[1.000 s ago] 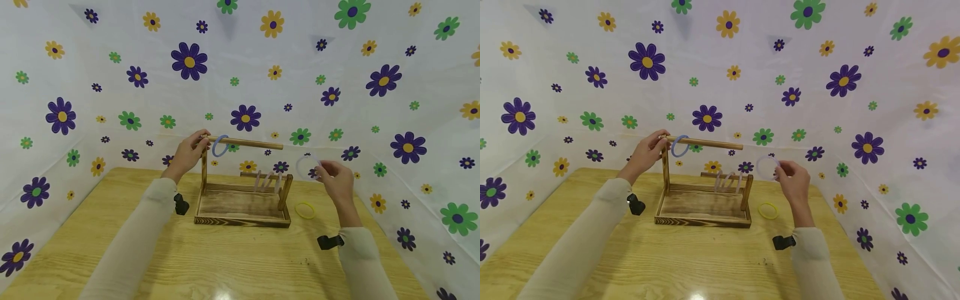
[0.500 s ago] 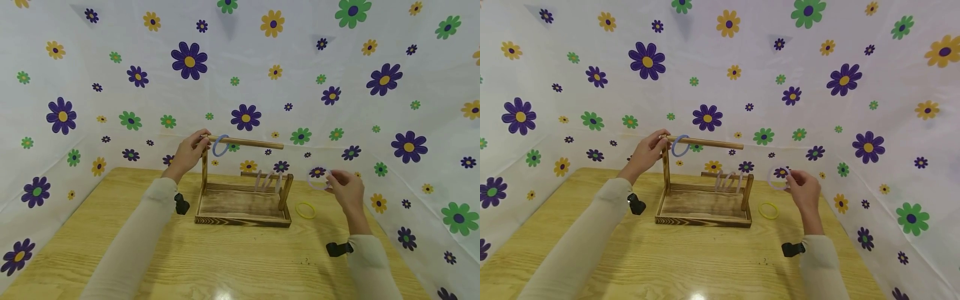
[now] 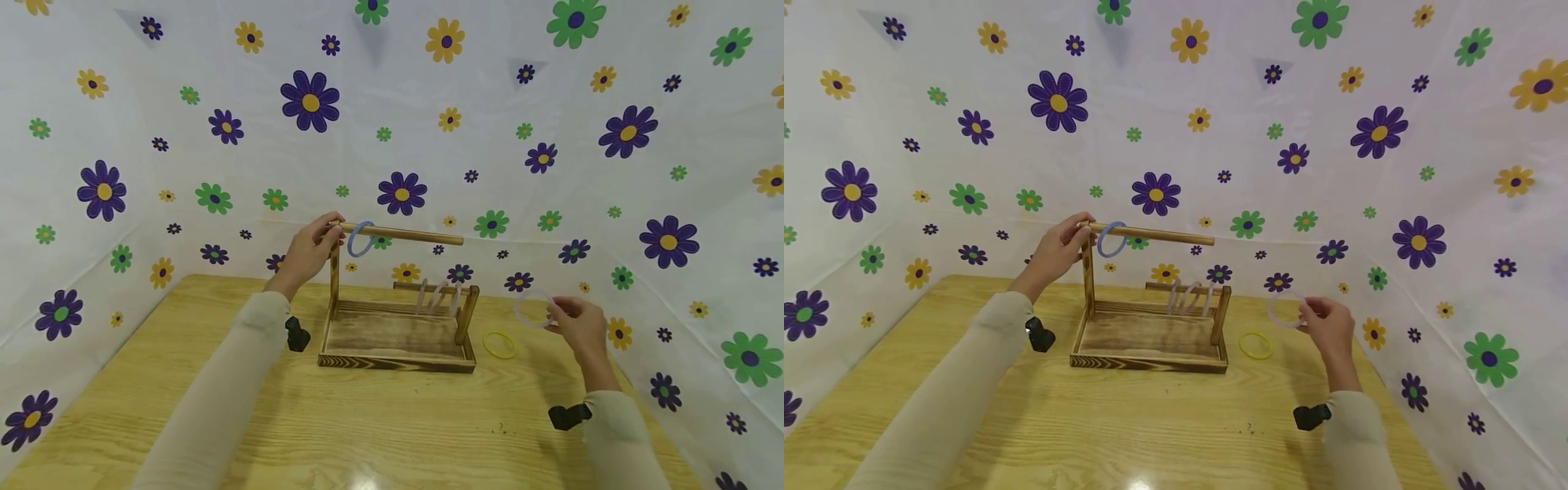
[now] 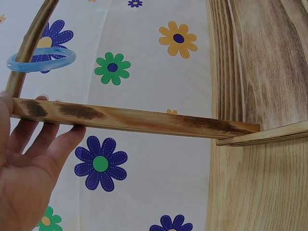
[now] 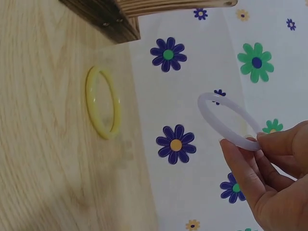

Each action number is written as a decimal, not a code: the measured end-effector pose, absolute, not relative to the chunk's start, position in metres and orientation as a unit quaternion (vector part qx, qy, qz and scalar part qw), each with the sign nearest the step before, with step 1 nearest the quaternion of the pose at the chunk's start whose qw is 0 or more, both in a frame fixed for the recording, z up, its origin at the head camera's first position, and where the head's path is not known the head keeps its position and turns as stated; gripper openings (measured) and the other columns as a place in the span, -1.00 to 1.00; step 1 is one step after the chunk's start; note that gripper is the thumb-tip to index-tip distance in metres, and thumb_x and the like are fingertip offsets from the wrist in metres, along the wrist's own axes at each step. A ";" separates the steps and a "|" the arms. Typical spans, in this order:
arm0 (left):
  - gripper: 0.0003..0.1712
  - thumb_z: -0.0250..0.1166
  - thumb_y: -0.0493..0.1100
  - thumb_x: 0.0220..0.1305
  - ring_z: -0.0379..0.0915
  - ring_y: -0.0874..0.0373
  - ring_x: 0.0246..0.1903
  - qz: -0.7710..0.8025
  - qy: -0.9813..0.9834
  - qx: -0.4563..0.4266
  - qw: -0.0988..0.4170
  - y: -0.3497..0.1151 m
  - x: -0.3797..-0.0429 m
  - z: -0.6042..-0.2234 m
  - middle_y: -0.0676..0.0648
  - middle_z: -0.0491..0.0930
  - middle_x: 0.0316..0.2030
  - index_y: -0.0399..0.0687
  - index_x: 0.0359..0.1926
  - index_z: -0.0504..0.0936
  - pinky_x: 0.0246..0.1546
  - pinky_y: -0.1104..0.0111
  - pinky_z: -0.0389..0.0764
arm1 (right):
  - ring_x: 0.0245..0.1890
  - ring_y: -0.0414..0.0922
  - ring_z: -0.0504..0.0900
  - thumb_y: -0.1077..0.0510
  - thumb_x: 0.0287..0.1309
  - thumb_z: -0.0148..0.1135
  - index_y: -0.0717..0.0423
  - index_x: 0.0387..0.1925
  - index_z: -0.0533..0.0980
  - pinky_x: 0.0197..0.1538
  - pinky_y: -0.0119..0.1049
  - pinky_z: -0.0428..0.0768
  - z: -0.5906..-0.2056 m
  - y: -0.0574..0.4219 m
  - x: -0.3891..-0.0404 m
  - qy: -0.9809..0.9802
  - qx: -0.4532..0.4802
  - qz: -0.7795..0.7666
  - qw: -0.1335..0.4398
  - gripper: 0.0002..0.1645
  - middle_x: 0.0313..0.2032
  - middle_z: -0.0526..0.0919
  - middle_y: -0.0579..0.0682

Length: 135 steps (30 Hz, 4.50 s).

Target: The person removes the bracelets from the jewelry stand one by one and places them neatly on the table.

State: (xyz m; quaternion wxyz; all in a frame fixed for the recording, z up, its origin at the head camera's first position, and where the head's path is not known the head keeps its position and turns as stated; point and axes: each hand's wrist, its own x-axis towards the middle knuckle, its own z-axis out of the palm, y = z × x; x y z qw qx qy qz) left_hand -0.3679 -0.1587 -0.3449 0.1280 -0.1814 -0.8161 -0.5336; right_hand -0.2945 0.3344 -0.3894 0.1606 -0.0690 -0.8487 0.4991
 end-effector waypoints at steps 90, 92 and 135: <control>-0.56 -0.03 0.03 0.65 0.62 -0.15 0.14 -0.541 -0.810 -0.187 0.131 -0.159 -0.370 -0.348 -0.35 0.61 0.13 0.00 0.37 0.45 0.06 0.04 0.62 | -0.49 -0.27 0.72 0.25 0.39 0.16 0.59 0.15 0.49 -0.35 -0.31 0.77 -0.447 0.392 -0.312 -0.911 -0.115 0.395 0.033 -0.53 -0.13 0.69 0.43; -0.57 -0.04 0.00 0.66 0.61 -0.17 0.16 -0.545 -0.808 -0.183 0.125 -0.158 -0.368 -0.345 -0.37 0.60 0.14 0.00 0.37 0.44 0.09 -0.01 0.61 | -0.46 -0.19 0.74 0.23 0.38 0.18 0.57 0.12 0.53 -0.30 -0.25 0.78 -0.448 0.392 -0.313 -0.919 -0.115 0.376 0.035 -0.54 -0.12 0.69 0.44; -0.57 -0.06 -0.13 0.67 0.56 -0.28 0.20 -0.554 -0.807 -0.173 0.107 -0.152 -0.346 -0.326 -0.46 0.54 0.18 -0.16 0.39 0.40 0.19 -0.10 0.59 | -0.46 -0.09 0.70 0.16 0.35 0.23 0.49 -0.09 0.66 -0.34 -0.24 0.63 -0.452 0.397 -0.314 -0.953 -0.093 0.287 0.012 -0.61 -0.41 0.78 0.18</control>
